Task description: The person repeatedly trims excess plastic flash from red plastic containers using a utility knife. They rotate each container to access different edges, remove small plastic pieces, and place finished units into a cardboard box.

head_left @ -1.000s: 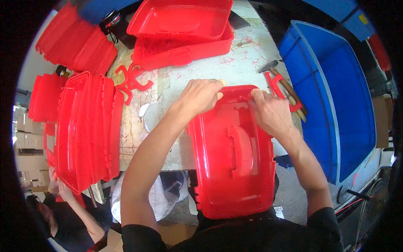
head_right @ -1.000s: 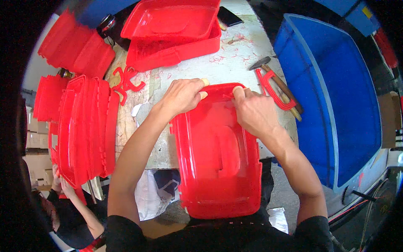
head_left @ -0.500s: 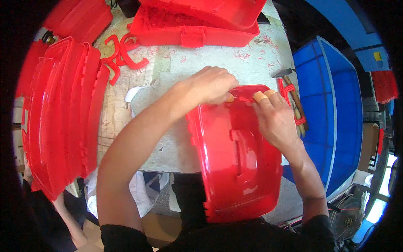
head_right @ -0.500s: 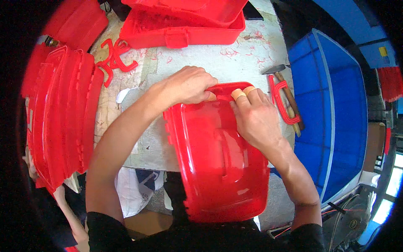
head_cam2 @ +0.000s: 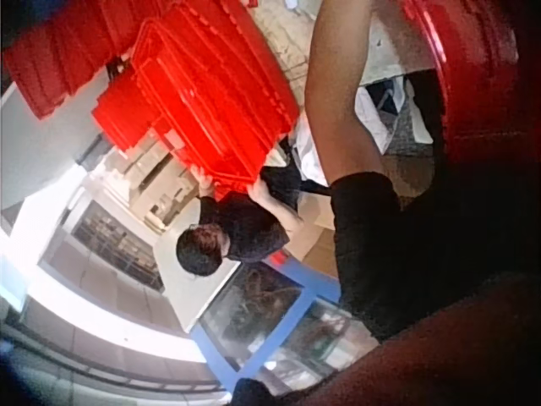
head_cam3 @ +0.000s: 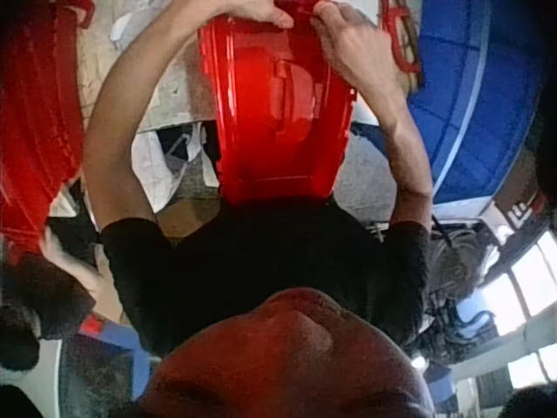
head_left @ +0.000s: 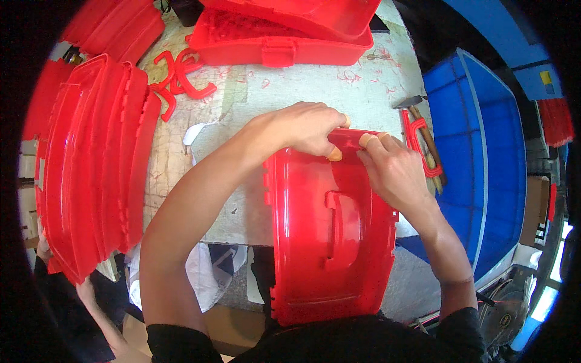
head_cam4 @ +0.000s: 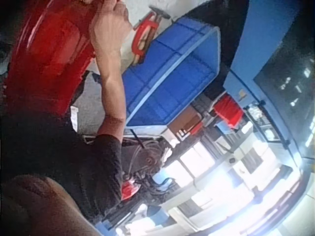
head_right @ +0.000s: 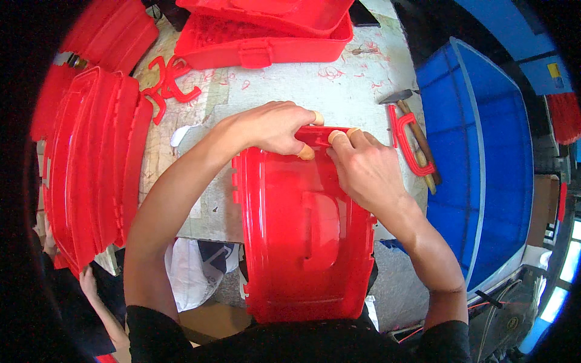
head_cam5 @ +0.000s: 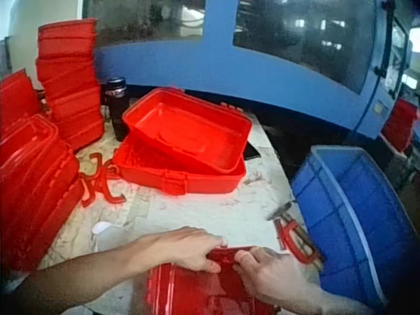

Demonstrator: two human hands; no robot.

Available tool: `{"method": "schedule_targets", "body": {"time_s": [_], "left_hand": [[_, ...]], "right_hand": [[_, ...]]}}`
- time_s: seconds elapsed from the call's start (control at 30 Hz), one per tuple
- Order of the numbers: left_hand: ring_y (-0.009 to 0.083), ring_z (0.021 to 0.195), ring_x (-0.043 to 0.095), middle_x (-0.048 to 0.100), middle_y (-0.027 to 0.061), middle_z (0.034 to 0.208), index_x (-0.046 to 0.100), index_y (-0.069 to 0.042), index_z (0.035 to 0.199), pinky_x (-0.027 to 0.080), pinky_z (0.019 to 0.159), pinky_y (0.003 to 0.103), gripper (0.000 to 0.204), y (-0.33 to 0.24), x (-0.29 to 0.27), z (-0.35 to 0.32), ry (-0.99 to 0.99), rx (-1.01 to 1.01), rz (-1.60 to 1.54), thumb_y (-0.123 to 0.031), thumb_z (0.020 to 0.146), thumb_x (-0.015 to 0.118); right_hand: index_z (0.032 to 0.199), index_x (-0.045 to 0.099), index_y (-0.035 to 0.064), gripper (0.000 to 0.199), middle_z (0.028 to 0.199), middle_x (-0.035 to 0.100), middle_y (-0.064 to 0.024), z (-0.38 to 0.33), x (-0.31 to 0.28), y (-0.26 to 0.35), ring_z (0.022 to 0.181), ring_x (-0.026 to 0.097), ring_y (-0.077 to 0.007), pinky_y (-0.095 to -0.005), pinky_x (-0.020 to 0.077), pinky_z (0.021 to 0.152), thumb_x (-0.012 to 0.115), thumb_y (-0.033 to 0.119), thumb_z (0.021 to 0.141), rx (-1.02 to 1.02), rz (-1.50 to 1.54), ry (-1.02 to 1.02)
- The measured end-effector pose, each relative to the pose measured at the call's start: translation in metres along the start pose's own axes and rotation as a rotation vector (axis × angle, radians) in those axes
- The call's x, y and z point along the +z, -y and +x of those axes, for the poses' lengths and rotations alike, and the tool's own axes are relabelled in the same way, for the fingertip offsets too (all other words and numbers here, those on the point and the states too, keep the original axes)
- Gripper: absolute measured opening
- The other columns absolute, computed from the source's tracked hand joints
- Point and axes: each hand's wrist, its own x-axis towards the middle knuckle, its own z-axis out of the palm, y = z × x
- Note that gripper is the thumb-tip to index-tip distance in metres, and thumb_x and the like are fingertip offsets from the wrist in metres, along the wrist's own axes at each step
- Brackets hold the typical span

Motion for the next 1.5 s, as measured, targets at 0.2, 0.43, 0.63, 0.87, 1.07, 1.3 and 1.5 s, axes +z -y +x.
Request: {"method": "schedule_targets", "body": {"time_s": [0.2,0.43,0.63,0.87,1.07,1.3,1.5], "left_hand": [[0.0429,0.084,0.068,0.070,0.0239,0.082,0.074,-0.002,0.089,0.054,0.075,0.048,0.039,-0.006,0.002,0.010,0.008,-0.063,0.106,-0.039,0.076,0.079],[0.0425,0.081,0.069,0.069,0.0247,0.081,0.073,-0.001,0.084,0.056,0.075,0.048,0.040,-0.011,0.011,0.009,-0.133,-0.042,0.213,-0.040,0.079,0.076],[0.0421,0.080,0.069,0.069,0.0248,0.079,0.073,0.000,0.081,0.056,0.074,0.049,0.041,-0.013,0.009,0.010,-0.119,-0.030,0.239,-0.041,0.080,0.073],[0.0434,0.081,0.068,0.069,0.0251,0.078,0.074,-0.001,0.079,0.055,0.075,0.050,0.039,-0.019,0.007,0.010,-0.094,-0.079,0.256,-0.040,0.080,0.072],[0.0444,0.082,0.067,0.068,0.0264,0.079,0.073,0.000,0.079,0.054,0.076,0.051,0.037,-0.022,0.008,0.009,-0.101,-0.120,0.237,-0.037,0.080,0.071],[0.0454,0.083,0.067,0.067,0.0273,0.079,0.071,0.002,0.077,0.053,0.076,0.052,0.031,-0.025,0.013,0.010,-0.123,-0.136,0.251,-0.029,0.076,0.070],[0.0447,0.082,0.067,0.067,0.0268,0.079,0.070,0.001,0.075,0.053,0.075,0.052,0.024,-0.023,0.018,0.009,-0.242,-0.087,0.229,-0.023,0.072,0.069]], "right_hand": [[0.090,0.059,0.0070,0.014,0.087,0.069,-0.0103,0.001,0.019,-0.005,0.074,0.070,-0.0250,-0.0366,0.0554,0.057,0.068,0.017,0.092,0.024,-0.164,-0.042],[0.079,0.057,0.0080,0.018,0.075,0.064,-0.0086,0.001,0.026,-0.002,0.069,0.069,-0.0234,-0.0353,0.0535,0.051,0.069,0.018,0.087,0.035,-0.188,-0.219],[0.080,0.057,0.0091,0.013,0.077,0.064,-0.0077,-0.001,0.027,-0.002,0.070,0.068,-0.0219,-0.0355,0.0543,0.052,0.067,0.016,0.086,0.042,-0.187,-0.214],[0.080,0.059,0.0073,0.014,0.077,0.066,-0.0109,0.001,0.021,-0.006,0.070,0.070,-0.0234,-0.0349,0.0547,0.053,0.064,0.017,0.088,0.016,-0.211,-0.140],[0.082,0.066,0.0040,0.017,0.075,0.071,-0.0125,0.008,0.008,-0.008,0.064,0.071,-0.0229,-0.0340,0.0547,0.054,0.065,0.019,0.091,0.046,-0.287,0.141],[0.074,0.069,0.0094,0.012,0.068,0.070,-0.0067,0.020,-0.006,0.000,0.062,0.070,-0.0177,-0.0329,0.0522,0.053,0.066,0.013,0.085,-0.251,-0.577,0.196],[0.072,0.073,0.0184,0.011,0.068,0.071,0.0008,0.032,-0.010,0.011,0.061,0.069,-0.0140,-0.0304,0.0498,0.054,0.072,0.016,0.082,-0.364,-0.732,0.360]]}}
